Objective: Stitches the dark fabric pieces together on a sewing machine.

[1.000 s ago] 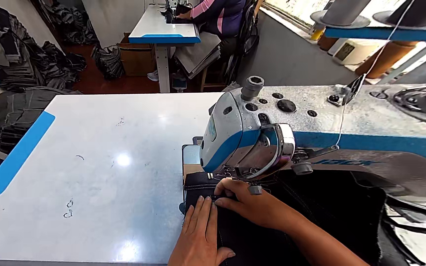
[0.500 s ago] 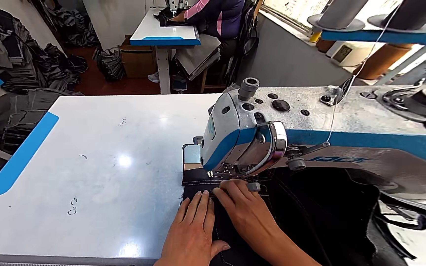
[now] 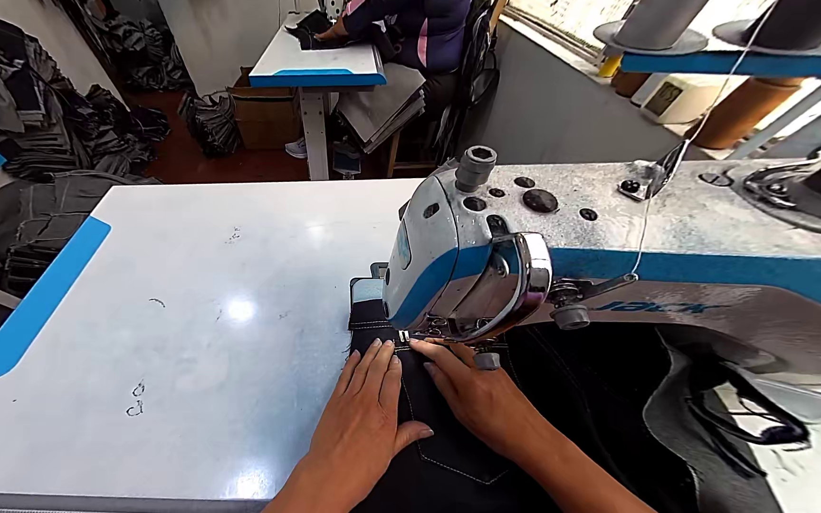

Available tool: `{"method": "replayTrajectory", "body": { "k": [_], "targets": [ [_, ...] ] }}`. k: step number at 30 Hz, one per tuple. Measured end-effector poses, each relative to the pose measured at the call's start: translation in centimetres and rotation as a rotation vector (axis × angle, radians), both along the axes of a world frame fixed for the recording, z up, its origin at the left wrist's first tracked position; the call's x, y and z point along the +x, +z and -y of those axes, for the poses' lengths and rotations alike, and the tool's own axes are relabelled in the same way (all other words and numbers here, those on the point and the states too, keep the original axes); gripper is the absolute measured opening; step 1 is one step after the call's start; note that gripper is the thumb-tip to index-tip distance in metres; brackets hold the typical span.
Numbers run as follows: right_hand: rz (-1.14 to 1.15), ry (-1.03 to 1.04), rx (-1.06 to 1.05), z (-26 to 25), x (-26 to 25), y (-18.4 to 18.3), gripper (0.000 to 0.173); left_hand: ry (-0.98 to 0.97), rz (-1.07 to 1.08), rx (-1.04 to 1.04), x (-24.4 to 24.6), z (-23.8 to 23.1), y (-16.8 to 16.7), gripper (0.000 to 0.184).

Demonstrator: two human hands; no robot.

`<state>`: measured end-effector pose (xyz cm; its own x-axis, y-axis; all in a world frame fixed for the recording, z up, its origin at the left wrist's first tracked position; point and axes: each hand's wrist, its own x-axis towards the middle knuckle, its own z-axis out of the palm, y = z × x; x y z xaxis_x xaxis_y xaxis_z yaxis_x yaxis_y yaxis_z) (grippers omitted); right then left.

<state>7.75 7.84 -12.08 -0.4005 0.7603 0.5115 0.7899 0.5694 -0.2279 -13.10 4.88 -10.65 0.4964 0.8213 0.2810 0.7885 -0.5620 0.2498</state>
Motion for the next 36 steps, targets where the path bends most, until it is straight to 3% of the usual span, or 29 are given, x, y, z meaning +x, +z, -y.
{"method": "replayTrajectory", "body": {
  "k": [36],
  "targets": [
    [-0.036, -0.054, 0.023, 0.19, -0.38, -0.32, 0.033, -0.022, -0.094, -0.002, -0.23, -0.59, 0.67, 0.079]
  ]
}}
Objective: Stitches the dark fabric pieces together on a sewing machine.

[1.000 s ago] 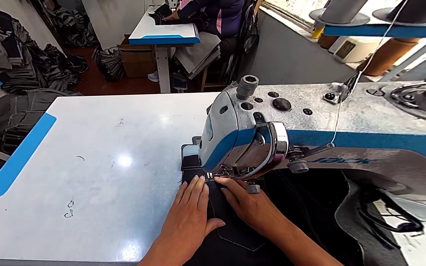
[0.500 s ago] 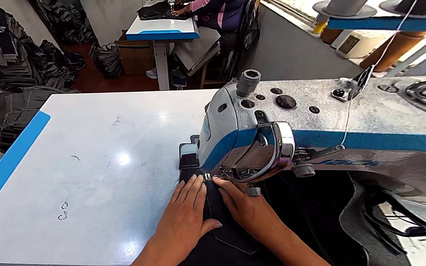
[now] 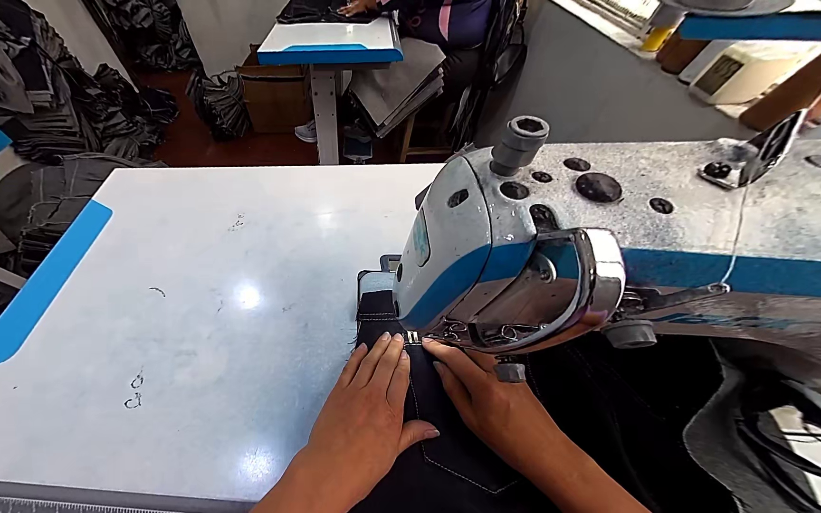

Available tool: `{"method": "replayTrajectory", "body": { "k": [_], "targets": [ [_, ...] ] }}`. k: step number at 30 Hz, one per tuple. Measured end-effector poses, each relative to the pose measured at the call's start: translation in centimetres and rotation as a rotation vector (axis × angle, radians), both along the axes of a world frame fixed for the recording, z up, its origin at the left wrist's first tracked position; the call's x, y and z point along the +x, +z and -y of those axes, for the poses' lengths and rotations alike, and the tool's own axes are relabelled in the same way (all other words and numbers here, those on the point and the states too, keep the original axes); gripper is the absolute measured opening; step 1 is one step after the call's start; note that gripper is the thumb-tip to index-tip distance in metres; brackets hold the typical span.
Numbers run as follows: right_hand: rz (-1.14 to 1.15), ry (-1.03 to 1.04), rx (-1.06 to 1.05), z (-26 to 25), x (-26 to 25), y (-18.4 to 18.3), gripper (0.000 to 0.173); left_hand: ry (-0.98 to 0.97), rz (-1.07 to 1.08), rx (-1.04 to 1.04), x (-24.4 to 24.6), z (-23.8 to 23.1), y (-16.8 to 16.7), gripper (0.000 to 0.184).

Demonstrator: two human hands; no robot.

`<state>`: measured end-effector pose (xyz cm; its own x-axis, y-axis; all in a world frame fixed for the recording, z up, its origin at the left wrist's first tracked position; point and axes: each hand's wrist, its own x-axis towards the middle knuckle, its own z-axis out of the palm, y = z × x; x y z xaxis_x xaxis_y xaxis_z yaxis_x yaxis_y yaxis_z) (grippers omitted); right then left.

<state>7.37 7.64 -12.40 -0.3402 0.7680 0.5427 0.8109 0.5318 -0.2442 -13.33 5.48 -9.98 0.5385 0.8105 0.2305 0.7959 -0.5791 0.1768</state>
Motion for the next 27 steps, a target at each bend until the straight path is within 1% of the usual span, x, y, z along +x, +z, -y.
{"method": "replayTrajectory", "body": {
  "k": [8, 18, 25, 27],
  "targets": [
    [0.002, -0.005, -0.014, -0.03, -0.02, -0.07, 0.033, -0.011, -0.003, -0.022, -0.11, -0.08, 0.03, 0.08],
    [0.018, 0.017, -0.01, -0.14, 0.02, 0.22, 0.033, -0.024, -0.007, 0.023, -0.23, -0.36, -0.13, 0.08],
    [0.025, 0.028, 0.017, -0.67, -0.01, 0.25, 0.033, -0.036, -0.041, -0.055, -0.1, -0.58, 0.46, 0.081],
    [0.052, 0.036, 0.018, -0.11, -0.11, 0.61, 0.033, -0.036, -0.033, -0.107, -0.09, -0.56, 0.6, 0.081]
  ]
}}
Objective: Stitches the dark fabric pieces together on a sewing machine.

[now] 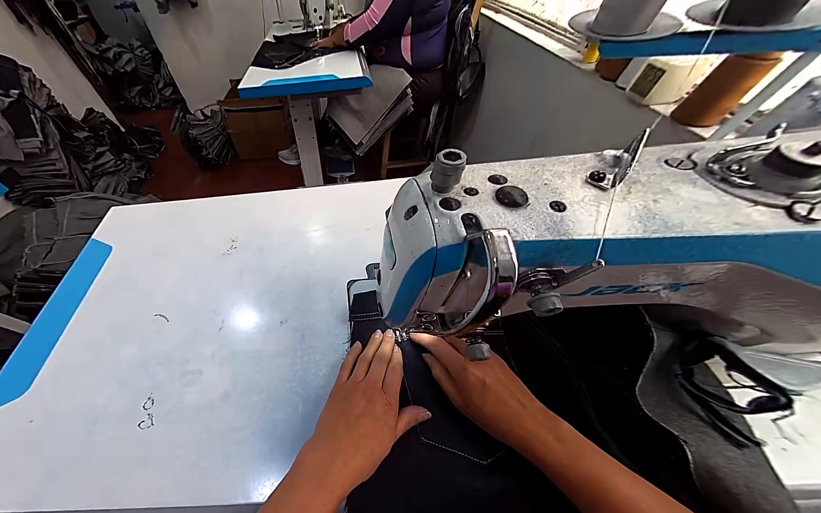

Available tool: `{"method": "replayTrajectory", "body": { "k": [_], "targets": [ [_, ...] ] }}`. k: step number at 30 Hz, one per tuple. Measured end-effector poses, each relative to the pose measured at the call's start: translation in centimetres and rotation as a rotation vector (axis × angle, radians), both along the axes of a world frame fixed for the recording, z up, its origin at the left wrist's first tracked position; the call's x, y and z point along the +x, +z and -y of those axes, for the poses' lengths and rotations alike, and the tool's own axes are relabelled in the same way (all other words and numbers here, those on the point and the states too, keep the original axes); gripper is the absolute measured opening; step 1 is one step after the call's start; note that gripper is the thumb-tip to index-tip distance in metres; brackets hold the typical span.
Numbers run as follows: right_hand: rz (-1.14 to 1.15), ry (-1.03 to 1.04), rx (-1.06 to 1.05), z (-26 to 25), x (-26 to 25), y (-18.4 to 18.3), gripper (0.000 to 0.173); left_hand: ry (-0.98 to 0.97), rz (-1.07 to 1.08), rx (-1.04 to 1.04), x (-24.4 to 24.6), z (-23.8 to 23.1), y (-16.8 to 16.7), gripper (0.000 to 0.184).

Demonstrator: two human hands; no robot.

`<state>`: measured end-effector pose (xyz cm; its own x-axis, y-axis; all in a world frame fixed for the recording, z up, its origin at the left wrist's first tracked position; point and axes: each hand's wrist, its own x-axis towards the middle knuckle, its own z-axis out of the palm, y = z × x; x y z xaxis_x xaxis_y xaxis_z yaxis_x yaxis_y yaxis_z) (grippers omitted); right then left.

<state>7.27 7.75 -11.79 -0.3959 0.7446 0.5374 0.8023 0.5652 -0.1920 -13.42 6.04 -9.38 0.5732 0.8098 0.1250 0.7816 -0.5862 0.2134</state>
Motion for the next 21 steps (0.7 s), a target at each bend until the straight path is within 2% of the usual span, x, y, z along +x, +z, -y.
{"method": "replayTrajectory", "body": {
  "k": [3, 6, 11, 15, 21],
  "targets": [
    [0.007, 0.088, -0.029, 2.9, -0.4, 0.9, 0.031, -0.008, 0.059, 0.017, -0.3, -0.2, -0.5, 0.078],
    [-0.046, 0.207, -0.051, 5.2, 0.5, 0.1, 0.03, -0.012, 0.08, 0.018, -0.4, -0.3, -0.9, 0.077],
    [-0.068, 0.246, -0.083, 4.6, 1.5, -0.4, 0.031, 0.018, 0.049, 0.051, -0.1, -0.3, -0.8, 0.073],
    [-0.038, 0.267, -0.061, 5.2, 2.1, 0.0, 0.029, -0.02, 0.148, 0.185, -0.2, 2.4, -1.1, 0.05],
    [-0.077, 0.327, -0.067, 5.7, 3.4, -0.6, 0.025, -0.053, 0.142, 0.258, -0.9, 6.9, -2.1, 0.047]
  ]
}}
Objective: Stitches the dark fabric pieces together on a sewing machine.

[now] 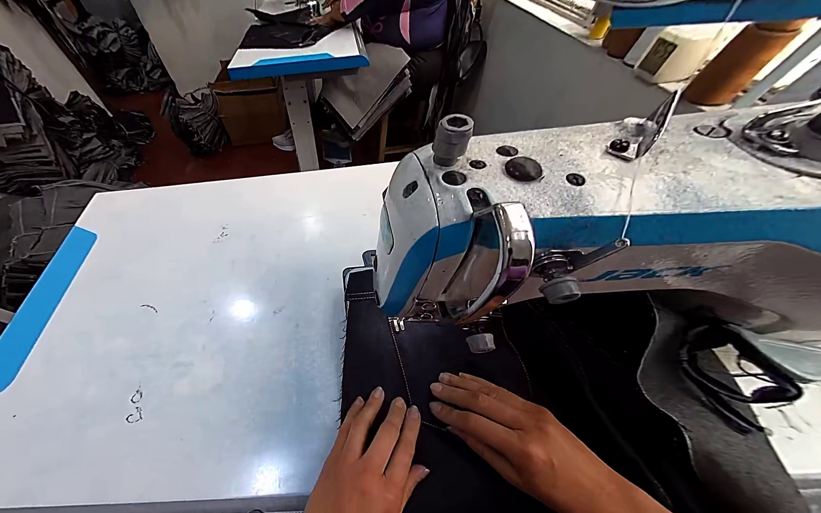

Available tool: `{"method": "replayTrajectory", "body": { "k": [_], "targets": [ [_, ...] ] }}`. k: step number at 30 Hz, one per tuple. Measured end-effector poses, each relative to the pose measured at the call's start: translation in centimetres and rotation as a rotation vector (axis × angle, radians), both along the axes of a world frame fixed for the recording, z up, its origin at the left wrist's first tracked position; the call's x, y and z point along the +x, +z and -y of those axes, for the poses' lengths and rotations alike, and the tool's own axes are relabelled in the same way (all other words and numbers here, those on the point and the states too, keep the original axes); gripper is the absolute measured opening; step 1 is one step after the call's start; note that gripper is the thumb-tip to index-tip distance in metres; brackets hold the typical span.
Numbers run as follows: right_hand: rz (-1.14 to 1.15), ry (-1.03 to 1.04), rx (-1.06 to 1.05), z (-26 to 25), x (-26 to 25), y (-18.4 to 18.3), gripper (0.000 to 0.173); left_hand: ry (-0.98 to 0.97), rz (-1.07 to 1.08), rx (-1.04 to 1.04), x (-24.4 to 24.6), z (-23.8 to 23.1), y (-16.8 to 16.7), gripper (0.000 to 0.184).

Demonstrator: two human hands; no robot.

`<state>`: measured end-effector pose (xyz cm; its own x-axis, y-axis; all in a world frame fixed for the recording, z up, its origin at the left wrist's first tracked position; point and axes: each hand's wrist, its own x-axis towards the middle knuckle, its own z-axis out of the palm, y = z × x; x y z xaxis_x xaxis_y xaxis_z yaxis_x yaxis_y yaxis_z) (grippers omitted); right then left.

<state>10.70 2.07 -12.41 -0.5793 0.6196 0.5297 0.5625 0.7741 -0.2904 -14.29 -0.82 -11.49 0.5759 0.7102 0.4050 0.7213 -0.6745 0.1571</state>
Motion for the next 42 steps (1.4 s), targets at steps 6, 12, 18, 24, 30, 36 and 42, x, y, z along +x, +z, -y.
{"method": "replayTrajectory", "body": {
  "k": [6, 12, 18, 24, 30, 36, 42],
  "targets": [
    [-0.002, -0.025, -0.011, -2.1, -0.2, 0.2, 0.027, 0.041, -0.034, 0.059, 0.1, -2.0, 0.3, 0.045],
    [0.007, -0.034, -0.016, -2.4, -0.2, 0.2, 0.028, 0.041, -0.029, 0.054, 0.0, -2.2, 0.3, 0.052],
    [0.024, -0.096, 0.023, -5.1, -0.7, 0.1, 0.028, 0.097, -0.055, 0.066, 0.6, -4.6, 0.2, 0.053],
    [0.042, -0.132, 0.034, -6.1, -0.8, 0.3, 0.028, 0.099, -0.052, 0.058, 0.6, -5.8, 0.0, 0.052],
    [0.018, -0.12, 0.009, -6.4, -0.8, 0.2, 0.027, 0.086, -0.078, 0.082, 0.6, -5.8, 0.2, 0.05],
    [0.05, -0.174, 0.035, -6.9, -1.0, 0.1, 0.029, 0.089, -0.08, 0.045, 0.5, -6.5, 0.4, 0.049],
    [0.075, -0.234, 0.013, -7.6, -1.3, 0.2, 0.032, 0.063, -0.053, -0.017, 0.3, -7.9, 0.8, 0.049]
  ]
}}
